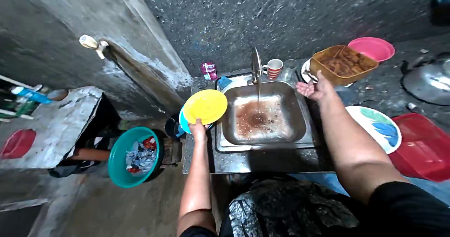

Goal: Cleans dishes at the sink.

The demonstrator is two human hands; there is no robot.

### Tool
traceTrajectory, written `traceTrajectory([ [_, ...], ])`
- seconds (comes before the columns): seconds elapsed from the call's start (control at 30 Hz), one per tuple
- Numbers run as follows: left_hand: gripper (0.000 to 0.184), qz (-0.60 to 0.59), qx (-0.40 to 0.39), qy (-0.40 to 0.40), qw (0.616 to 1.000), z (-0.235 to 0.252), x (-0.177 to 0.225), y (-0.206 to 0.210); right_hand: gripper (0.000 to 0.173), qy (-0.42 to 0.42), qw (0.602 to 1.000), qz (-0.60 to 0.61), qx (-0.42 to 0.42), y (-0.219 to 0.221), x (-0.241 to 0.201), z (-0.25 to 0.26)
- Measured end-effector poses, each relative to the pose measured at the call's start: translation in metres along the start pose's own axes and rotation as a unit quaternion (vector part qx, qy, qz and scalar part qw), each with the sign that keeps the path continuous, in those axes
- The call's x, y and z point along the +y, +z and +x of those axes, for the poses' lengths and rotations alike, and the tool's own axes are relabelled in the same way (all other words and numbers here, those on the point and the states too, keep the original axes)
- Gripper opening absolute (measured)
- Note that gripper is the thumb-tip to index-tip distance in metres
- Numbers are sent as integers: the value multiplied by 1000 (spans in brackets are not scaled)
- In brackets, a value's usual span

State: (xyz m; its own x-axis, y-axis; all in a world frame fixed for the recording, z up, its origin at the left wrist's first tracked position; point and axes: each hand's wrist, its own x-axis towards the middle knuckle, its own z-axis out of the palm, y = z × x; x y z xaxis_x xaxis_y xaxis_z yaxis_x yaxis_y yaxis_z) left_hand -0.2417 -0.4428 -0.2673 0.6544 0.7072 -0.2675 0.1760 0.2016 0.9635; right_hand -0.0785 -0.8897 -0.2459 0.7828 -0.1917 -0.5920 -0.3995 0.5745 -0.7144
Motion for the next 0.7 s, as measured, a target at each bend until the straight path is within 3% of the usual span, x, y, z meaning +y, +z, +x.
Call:
traceTrajectory([
  [0.13, 47, -34, 26, -48, 998, 6, 5, -23, 91, 12, 993, 115, 9, -13, -15, 7],
  [0.27, 49, 125, 27, -70, 989, 8, 3, -39, 88, 6, 981, 190, 42, -6, -25, 6],
  [0.4, 58, 350, 32, -10, 936, 7, 2, -52, 83, -3, 975, 213, 64, -1, -33, 14],
  [0.5, 72, 427, 61, 7, 902, 2, 2, -53, 60, -45, 971, 218, 86, -1, -38, 21],
  [0.57, 77, 455, 97, 27, 885, -4, 5, -51, 56, -69, 966, 228, 103, 0, -43, 20],
  [0.7, 64, 428, 102, 135, 888, -13, 11, -42, 53, -93, 968, 199, 125, 3, -51, 4],
])
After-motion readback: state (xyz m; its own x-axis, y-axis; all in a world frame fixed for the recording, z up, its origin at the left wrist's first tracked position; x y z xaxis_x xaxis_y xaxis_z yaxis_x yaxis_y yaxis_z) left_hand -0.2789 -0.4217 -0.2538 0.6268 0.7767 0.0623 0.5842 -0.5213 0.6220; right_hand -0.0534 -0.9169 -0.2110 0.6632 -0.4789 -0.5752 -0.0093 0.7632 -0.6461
